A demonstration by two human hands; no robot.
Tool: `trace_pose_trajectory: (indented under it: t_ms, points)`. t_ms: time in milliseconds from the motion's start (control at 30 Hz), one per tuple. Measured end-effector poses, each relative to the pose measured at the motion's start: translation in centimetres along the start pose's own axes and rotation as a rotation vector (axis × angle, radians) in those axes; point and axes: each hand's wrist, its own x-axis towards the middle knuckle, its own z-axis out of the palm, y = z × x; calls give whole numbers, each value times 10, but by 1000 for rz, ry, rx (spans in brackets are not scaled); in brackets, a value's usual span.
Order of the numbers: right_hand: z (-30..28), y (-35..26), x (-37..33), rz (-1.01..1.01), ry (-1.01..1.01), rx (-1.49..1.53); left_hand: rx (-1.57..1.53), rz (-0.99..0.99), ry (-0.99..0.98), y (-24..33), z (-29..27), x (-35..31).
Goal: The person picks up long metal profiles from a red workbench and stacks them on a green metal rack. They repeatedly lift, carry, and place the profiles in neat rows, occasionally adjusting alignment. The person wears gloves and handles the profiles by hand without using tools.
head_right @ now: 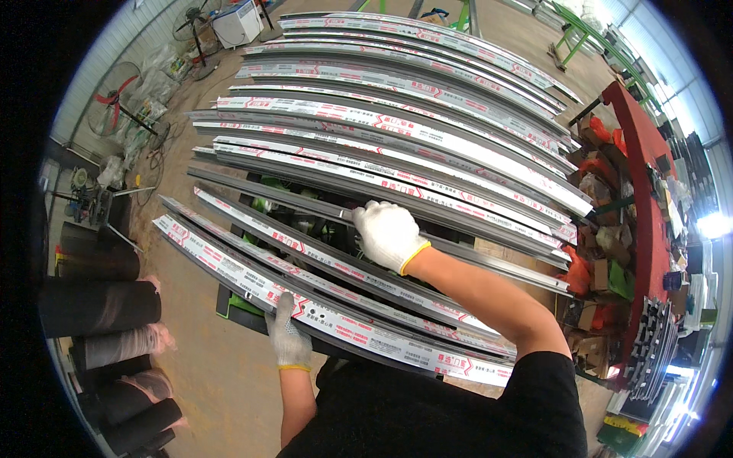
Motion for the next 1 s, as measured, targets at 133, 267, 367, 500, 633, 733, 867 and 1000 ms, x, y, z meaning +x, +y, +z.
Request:
trace_pose_trajectory:
  t_ms: [133, 267, 367, 500, 633, 733, 867, 1000]
  points:
    - [3, -14, -1, -103, 48, -88, 1, -11, -28, 2, 0, -2]
    - [14, -10, -3, -14, 161, -51, -9, -23, -14, 3, 1, -3]
    - [17, -9, -2, 38, 40, -53, -26, -29, 10, 3, 1, -3]
    - [-3, -10, 2, -16, -76, -55, -51, -6, -37, 1, 0, -1]
    - [-36, -29, -8, -29, -123, 54, -52, -10, -14, 0, -2, 1]
    - [-44, -57, -27, -70, -126, 160, -27, -33, -3, 0, -3, -1]
    - [-16, -99, -55, -153, -232, 124, -72, -39, 0, 3, -3, 0]
    - [3, -103, -76, -137, -140, 290, -60, -48, -16, 3, -3, 0]
